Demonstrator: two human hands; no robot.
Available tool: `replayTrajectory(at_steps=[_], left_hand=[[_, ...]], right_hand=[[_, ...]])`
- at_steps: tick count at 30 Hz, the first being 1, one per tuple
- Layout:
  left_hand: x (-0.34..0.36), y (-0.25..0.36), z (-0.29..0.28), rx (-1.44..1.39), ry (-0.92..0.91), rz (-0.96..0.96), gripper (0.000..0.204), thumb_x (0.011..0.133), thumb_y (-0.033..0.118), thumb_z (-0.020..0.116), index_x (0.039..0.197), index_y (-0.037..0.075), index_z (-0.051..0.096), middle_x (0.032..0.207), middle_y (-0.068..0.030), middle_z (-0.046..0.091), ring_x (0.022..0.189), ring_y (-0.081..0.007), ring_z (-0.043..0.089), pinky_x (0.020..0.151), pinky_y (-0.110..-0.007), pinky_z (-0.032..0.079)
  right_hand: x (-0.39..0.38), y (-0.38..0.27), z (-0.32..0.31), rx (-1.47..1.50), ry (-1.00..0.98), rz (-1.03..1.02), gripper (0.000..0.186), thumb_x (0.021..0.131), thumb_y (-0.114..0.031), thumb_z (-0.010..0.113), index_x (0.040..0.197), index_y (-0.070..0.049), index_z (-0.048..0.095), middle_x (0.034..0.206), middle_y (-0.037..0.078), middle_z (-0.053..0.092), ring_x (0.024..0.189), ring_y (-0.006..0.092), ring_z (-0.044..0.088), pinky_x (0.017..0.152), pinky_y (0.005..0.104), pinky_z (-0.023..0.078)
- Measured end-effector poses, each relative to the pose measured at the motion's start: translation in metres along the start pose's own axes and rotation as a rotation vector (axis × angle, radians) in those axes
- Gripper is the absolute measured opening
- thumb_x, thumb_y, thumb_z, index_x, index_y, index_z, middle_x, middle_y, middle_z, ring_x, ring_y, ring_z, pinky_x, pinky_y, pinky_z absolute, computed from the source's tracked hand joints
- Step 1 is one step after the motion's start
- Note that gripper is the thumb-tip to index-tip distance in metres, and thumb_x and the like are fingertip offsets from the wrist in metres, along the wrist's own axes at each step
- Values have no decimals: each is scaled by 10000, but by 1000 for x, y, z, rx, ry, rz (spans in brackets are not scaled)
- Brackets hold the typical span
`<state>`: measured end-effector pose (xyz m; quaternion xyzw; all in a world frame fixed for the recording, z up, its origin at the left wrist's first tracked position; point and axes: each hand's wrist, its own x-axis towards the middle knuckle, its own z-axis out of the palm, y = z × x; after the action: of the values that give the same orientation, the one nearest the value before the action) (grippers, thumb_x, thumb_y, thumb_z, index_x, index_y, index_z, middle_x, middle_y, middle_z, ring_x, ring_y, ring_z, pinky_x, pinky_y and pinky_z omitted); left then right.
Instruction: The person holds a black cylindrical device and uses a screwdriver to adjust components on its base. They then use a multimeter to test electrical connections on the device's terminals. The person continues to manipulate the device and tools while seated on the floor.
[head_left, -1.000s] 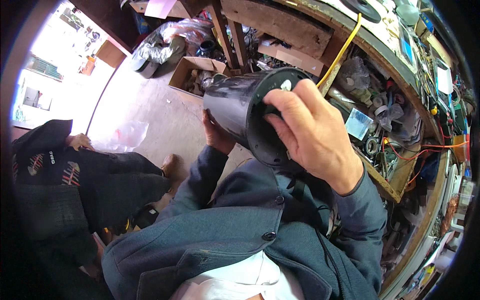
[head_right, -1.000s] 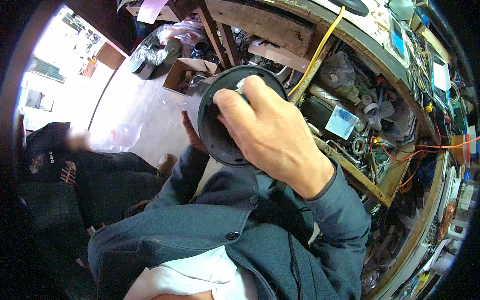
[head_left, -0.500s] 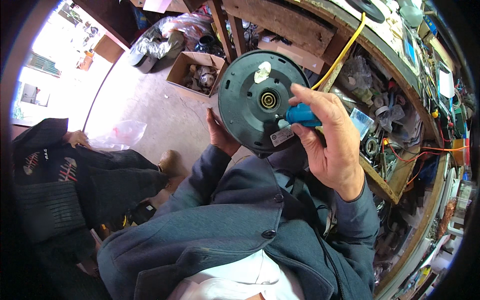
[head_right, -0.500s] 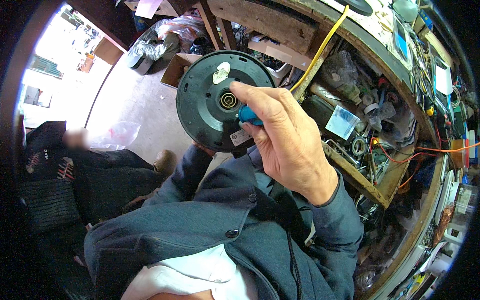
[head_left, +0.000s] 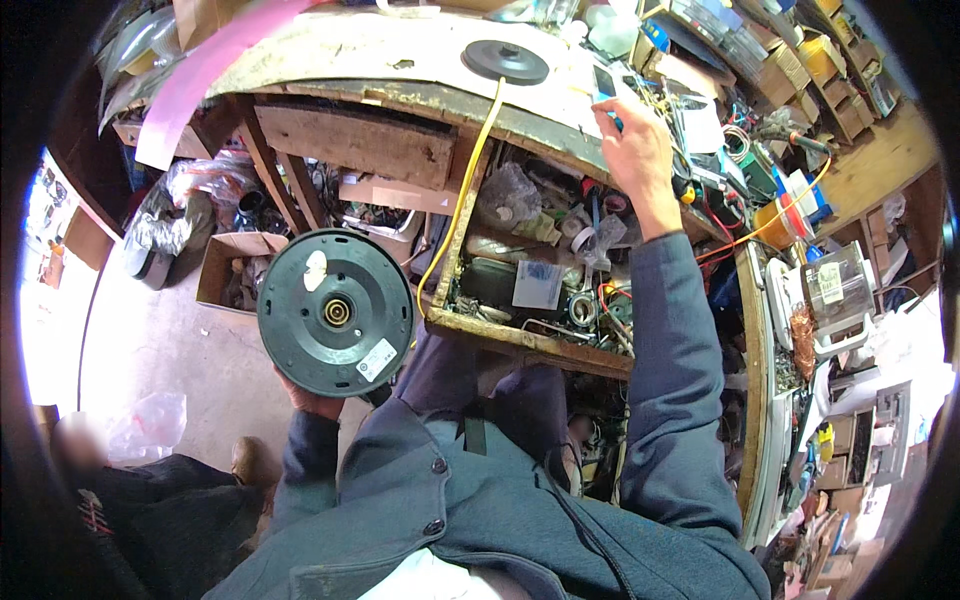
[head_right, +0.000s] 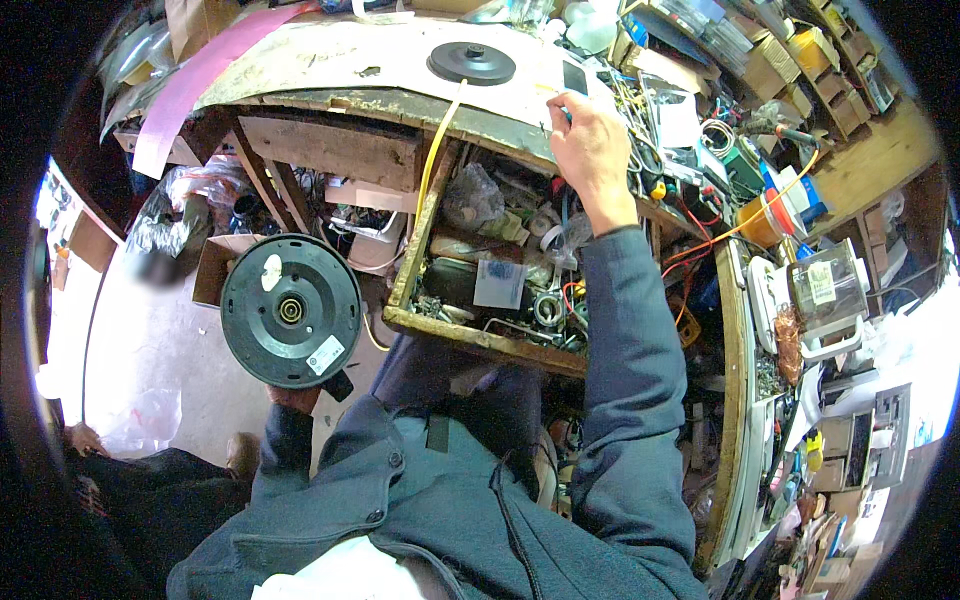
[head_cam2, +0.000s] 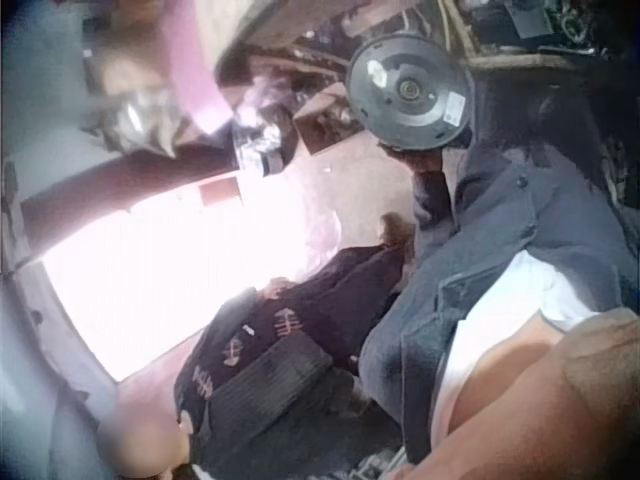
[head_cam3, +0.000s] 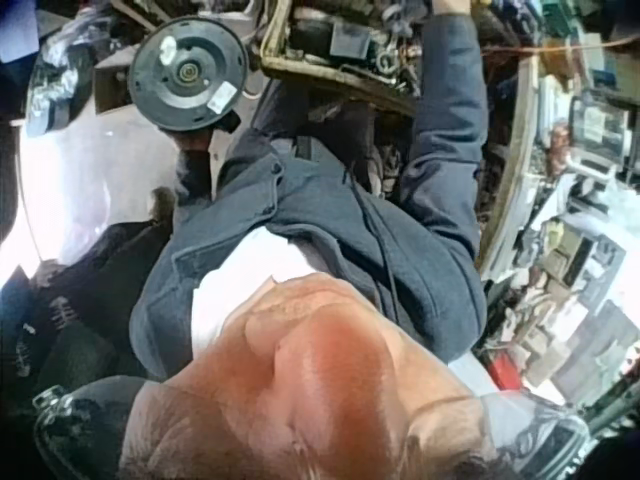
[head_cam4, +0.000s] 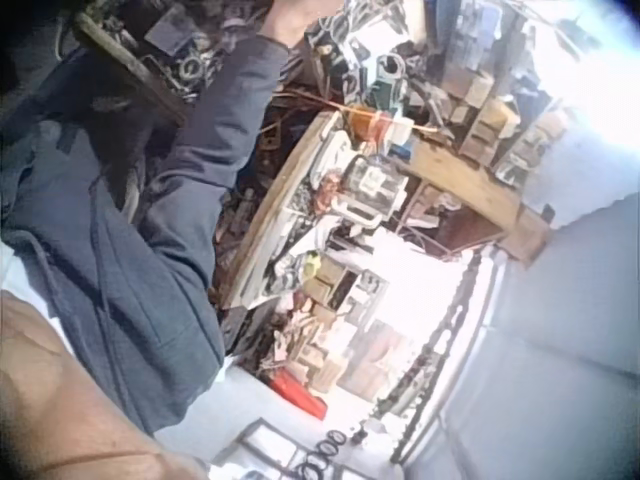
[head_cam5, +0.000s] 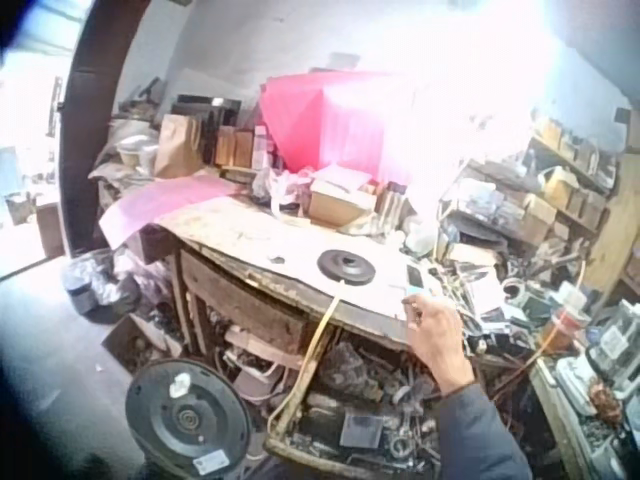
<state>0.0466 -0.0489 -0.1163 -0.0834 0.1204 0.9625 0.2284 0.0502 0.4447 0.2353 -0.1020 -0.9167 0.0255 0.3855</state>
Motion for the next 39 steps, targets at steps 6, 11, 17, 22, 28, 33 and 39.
replayTrajectory(at_steps=[6, 11, 17, 22, 28, 33, 39], left_hand=[[-2, 8, 5, 110, 23, 47, 886, 982, 764, 522, 1622, 157, 433, 1623, -107, 511, 1466, -352, 496, 1218, -549, 410], [-17, -1, 35, 213, -69, 55, 944, 946, 829, 499, 1621, 171, 449, 1655, -92, 485, 1505, -357, 456, 1245, -599, 343], [-16, -3, 54, 77, 257, -15, 977, 860, 865, 603, 1534, 160, 549, 1566, -98, 579, 1432, -352, 529, 1209, -573, 369], [-17, -9, 72, 141, 135, -18, 950, 860, 862, 607, 1500, 159, 577, 1470, -111, 658, 1351, -348, 606, 1186, -561, 405], [-16, -3, 53, 124, 68, -61, 985, 897, 860, 550, 1593, 167, 479, 1600, -76, 544, 1483, -340, 489, 1241, -575, 346], [-14, -3, 63, 117, 5, -82, 1006, 921, 867, 501, 1636, 163, 427, 1662, -119, 468, 1520, -367, 441, 1260, -600, 332], [-15, -6, 71, 181, 21, -44, 989, 893, 867, 543, 1604, 184, 462, 1614, -76, 535, 1485, -341, 496, 1243, -570, 345]], right_hand=[[57, 4, 39, -361, -305, -227, 169, 969, -218, 651, 968, -113, 783, 1011, 160, 757, 950, 387, 722, 806, 486, 563], [58, 3, 61, -384, -194, -462, 358, 895, -353, 793, 988, -7, 791, 1038, 215, 768, 979, 384, 748, 882, 482, 592], [64, -2, 60, -548, -417, -437, 183, 907, -43, 605, 977, 34, 755, 982, 270, 749, 913, 438, 752, 798, 518, 601], [63, 5, 64, -469, -237, -437, 156, 918, -42, 623, 1002, 1, 747, 974, 250, 751, 866, 420, 749, 762, 474, 601], [3, -138, 21, 600, -377, -263, 122, 915, -141, 787, 1018, -77, 799, 914, 104, 777, 865, 210, 744, 795, 312, 568], [-68, -230, 7, 999, -453, -482, 106, 862, -91, 808, 967, -89, 790, 895, 100, 723, 861, 292, 733, 776, 378, 582], [-82, -242, 13, 964, -426, -530, 172, 823, -48, 781, 977, -125, 780, 959, 82, 722, 899, 329, 729, 777, 408, 590]])
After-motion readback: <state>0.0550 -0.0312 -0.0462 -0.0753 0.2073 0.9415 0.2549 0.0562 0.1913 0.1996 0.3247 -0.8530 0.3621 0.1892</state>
